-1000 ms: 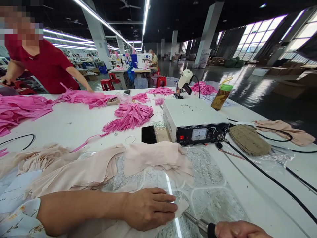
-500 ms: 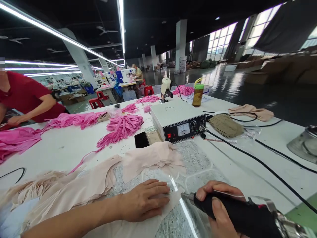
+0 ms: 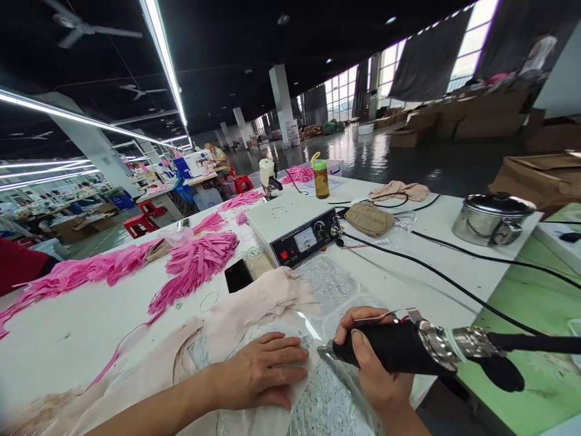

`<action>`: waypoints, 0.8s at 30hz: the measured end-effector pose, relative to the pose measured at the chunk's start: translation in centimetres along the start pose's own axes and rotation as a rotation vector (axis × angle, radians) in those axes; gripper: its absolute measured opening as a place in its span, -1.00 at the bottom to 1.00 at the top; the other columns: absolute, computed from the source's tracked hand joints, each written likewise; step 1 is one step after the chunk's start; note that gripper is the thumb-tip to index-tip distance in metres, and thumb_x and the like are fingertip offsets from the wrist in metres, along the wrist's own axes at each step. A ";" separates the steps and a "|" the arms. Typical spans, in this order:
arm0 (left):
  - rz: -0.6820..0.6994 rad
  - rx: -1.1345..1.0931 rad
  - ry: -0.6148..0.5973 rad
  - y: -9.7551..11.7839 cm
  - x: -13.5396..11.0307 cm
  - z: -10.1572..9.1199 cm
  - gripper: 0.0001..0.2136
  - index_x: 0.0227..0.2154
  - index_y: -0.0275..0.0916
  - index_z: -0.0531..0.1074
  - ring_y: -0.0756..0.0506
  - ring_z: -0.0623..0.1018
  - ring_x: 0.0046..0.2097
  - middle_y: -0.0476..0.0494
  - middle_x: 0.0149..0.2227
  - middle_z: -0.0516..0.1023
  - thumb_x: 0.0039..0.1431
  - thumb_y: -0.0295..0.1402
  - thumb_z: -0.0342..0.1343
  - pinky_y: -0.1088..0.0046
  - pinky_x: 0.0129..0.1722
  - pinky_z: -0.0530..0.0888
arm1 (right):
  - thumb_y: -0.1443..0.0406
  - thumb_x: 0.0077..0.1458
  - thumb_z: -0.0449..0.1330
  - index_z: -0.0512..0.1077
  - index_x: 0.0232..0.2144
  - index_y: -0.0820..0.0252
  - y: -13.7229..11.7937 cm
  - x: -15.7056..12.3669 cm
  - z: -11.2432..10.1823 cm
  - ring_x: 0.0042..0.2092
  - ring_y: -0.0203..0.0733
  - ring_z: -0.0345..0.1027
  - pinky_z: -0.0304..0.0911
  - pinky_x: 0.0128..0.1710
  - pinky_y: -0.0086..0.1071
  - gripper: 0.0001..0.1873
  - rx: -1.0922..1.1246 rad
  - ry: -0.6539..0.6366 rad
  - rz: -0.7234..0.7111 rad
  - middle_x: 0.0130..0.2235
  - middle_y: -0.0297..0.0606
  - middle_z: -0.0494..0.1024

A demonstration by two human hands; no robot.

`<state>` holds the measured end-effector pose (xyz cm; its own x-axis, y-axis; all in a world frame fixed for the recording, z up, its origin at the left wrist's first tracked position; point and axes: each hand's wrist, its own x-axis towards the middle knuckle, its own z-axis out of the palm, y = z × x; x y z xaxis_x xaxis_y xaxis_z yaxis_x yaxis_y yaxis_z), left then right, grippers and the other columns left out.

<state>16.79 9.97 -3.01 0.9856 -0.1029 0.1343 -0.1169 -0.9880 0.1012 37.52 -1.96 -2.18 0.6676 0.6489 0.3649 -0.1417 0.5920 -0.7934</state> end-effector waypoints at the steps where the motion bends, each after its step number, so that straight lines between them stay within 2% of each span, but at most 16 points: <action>1: 0.021 -0.004 -0.032 -0.2 0.2 -0.2 -0.64 0.05 -0.22 0.36 -0.13 0.26 0.27 -0.14 0.18 0.38 0.36 -0.10 -0.04 0.32 0.25 0.19 | 0.19 0.03 0.28 0.42 -0.38 0.10 0.0 0.0 0.0 -0.50 -0.20 0.36 0.35 -0.49 -0.27 -0.85 -0.004 -0.010 -0.010 -0.43 -0.34 0.42; 5: 0.102 -0.027 -0.100 -0.9 0.7 -0.4 -0.64 0.09 -0.22 0.33 -0.10 0.18 0.32 -0.10 0.19 0.37 0.37 -0.12 -0.05 0.31 0.29 0.12 | 0.21 0.07 0.25 0.42 -0.39 0.14 0.0 0.1 0.1 -0.49 -0.20 0.34 0.33 -0.48 -0.28 -0.87 -0.019 -0.039 -0.031 -0.45 -0.31 0.41; 13: 0.106 -0.069 -0.054 -1.8 0.6 1.1 -0.63 0.04 -0.17 0.34 -0.05 0.19 0.31 -0.01 0.17 0.39 0.34 -0.05 -0.02 0.36 0.33 -0.01 | 0.23 0.11 0.19 0.39 -0.33 0.07 0.6 0.0 -0.5 -0.46 -0.23 0.37 0.37 -0.45 -0.29 -0.93 -0.040 -0.047 0.000 -0.38 -0.36 0.41; 20: 0.057 -0.159 -0.046 -1.8 0.4 1.5 -0.62 0.02 -0.22 0.33 -0.09 0.20 0.31 -0.11 0.15 0.41 0.32 -0.05 0.01 0.32 0.31 0.05 | 0.19 0.01 0.26 0.42 -0.37 0.07 -0.1 0.2 0.5 -0.49 -0.21 0.34 0.36 -0.49 -0.27 -0.87 -0.034 0.026 0.014 -0.43 -0.33 0.42; 24: 0.053 -0.212 -0.044 -1.6 0.6 1.3 -0.63 0.00 -0.24 0.35 -0.10 0.26 0.28 -0.13 0.14 0.42 0.31 -0.08 0.04 0.31 0.29 0.09 | 0.21 -0.04 0.29 0.42 -0.42 0.07 -1.0 -0.6 0.3 -0.54 -0.23 0.33 0.39 -0.52 -0.26 -0.87 -0.027 0.043 0.040 -0.47 -0.35 0.42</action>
<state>17.76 11.33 -4.38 0.9812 -0.1633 0.1026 -0.1871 -0.9353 0.3004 37.04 -2.80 -1.42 0.6928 0.6503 0.3116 -0.1497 0.5525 -0.8200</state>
